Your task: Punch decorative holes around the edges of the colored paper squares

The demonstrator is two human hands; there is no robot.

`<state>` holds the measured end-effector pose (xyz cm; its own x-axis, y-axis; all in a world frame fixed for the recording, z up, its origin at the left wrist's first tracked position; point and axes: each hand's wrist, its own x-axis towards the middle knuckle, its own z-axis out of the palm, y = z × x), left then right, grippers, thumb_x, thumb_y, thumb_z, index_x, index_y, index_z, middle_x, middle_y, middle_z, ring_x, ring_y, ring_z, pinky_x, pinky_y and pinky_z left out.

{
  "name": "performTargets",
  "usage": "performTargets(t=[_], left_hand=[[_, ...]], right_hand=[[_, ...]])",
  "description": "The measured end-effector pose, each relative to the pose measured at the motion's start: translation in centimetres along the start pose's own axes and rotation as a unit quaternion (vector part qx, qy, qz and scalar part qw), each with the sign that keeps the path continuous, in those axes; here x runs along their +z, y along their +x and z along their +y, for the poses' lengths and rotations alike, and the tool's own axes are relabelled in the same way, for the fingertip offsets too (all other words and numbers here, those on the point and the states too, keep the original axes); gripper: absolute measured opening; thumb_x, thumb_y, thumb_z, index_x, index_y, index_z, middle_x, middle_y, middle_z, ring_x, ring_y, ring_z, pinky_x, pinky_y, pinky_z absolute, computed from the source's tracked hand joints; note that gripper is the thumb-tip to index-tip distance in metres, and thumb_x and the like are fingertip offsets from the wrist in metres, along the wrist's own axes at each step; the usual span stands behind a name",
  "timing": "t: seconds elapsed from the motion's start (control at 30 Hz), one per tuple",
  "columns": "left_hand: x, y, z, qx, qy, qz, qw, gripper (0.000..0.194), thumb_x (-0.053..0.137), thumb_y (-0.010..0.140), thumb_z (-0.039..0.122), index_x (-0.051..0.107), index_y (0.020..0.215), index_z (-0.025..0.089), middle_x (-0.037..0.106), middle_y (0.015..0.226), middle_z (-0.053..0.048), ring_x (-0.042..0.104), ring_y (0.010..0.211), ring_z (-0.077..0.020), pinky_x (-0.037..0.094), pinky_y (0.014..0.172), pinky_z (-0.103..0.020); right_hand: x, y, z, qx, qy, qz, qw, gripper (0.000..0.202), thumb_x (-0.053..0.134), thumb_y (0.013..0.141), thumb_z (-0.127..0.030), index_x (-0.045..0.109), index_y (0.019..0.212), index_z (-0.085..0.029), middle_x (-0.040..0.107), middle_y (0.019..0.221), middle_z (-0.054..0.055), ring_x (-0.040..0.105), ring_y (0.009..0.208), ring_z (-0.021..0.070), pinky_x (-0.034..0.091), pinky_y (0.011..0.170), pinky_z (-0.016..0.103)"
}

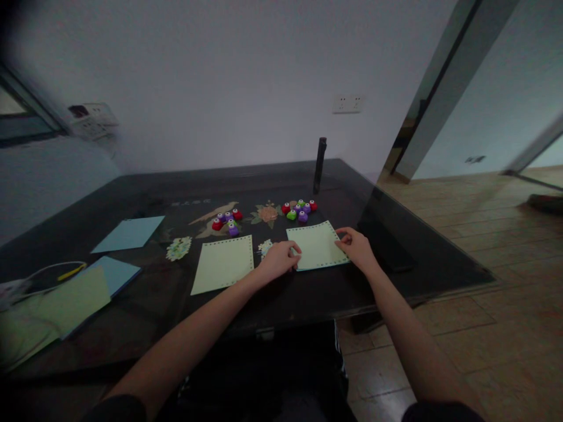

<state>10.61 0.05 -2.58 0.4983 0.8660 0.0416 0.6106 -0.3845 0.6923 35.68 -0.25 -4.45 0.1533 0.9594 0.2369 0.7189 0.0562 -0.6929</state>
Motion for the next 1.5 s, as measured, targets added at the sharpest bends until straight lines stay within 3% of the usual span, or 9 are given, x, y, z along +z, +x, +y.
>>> performTargets(t=[0.5,1.3,1.5], left_hand=[[-0.43,0.00,0.19,0.004,0.040,-0.006,0.999,0.017,0.053,0.076,0.017,0.066,0.085,0.016,0.069,0.066,-0.004,0.063,0.062,-0.0145,0.048,0.070,-0.025],[-0.30,-0.01,-0.09,0.014,0.020,0.004,1.000,0.018,0.054,0.074,0.014,0.065,0.089,0.015,0.067,0.071,-0.002,0.061,0.061,-0.0132,0.047,0.068,-0.024],[-0.37,-0.02,-0.17,0.014,0.009,-0.004,1.000,0.018,0.051,0.076,0.015,0.064,0.089,0.014,0.066,0.070,-0.002,0.059,0.054,-0.0117,0.046,0.066,-0.024]], right_hand=[[0.40,-0.22,0.20,-0.015,-0.019,0.007,1.000,0.032,0.060,0.067,-0.030,0.064,0.097,-0.017,0.058,0.064,0.001,0.053,0.057,0.0150,0.043,0.056,0.027],[0.62,-0.37,0.09,-0.007,-0.059,0.017,0.998,0.027,0.059,0.069,-0.027,0.065,0.095,-0.019,0.060,0.066,0.001,0.055,0.060,0.0159,0.043,0.059,0.028],[0.87,-0.39,0.14,-0.055,-0.135,0.020,0.989,0.020,0.058,0.071,-0.025,0.068,0.086,-0.018,0.054,0.074,0.003,0.051,0.062,0.0150,0.043,0.064,0.029]])
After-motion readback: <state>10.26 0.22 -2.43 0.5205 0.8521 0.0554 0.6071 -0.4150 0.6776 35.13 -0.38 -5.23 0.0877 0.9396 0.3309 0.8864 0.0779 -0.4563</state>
